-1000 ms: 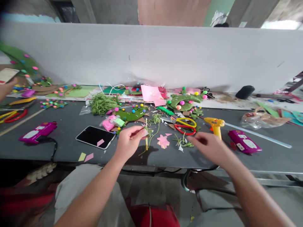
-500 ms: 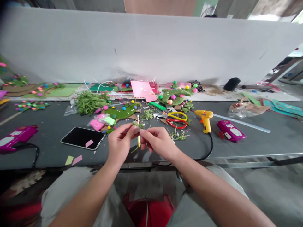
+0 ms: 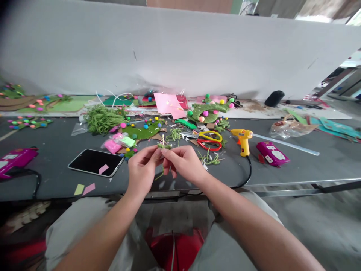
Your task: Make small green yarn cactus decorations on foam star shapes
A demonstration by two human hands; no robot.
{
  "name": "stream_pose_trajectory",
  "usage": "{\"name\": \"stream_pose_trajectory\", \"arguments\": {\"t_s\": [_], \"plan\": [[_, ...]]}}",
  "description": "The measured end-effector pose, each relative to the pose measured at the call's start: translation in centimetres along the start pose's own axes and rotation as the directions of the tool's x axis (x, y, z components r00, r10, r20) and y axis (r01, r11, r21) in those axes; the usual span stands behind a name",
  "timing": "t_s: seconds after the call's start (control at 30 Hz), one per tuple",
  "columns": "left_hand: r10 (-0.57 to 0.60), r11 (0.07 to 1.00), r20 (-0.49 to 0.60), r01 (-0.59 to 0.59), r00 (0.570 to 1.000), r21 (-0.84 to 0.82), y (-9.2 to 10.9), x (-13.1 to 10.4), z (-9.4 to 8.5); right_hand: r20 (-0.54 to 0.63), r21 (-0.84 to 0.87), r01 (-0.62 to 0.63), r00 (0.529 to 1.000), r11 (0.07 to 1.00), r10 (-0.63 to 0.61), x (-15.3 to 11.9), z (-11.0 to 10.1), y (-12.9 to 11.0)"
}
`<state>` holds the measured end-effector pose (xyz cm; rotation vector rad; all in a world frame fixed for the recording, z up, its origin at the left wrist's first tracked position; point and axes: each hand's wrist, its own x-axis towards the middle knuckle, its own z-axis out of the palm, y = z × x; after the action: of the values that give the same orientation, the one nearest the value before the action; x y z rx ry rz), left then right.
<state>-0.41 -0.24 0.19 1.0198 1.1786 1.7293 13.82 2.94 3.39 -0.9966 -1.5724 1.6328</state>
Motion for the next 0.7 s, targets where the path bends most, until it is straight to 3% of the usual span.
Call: {"name": "stream_pose_trajectory", "arguments": {"t_s": [0.7], "plan": [[-0.025,1.0,0.014,0.025,1.0,-0.015,0.17,-0.18,-0.07,-0.013,-0.005,0.012,1.0,1.0,-0.012,0.17,0.07,0.01]]}}
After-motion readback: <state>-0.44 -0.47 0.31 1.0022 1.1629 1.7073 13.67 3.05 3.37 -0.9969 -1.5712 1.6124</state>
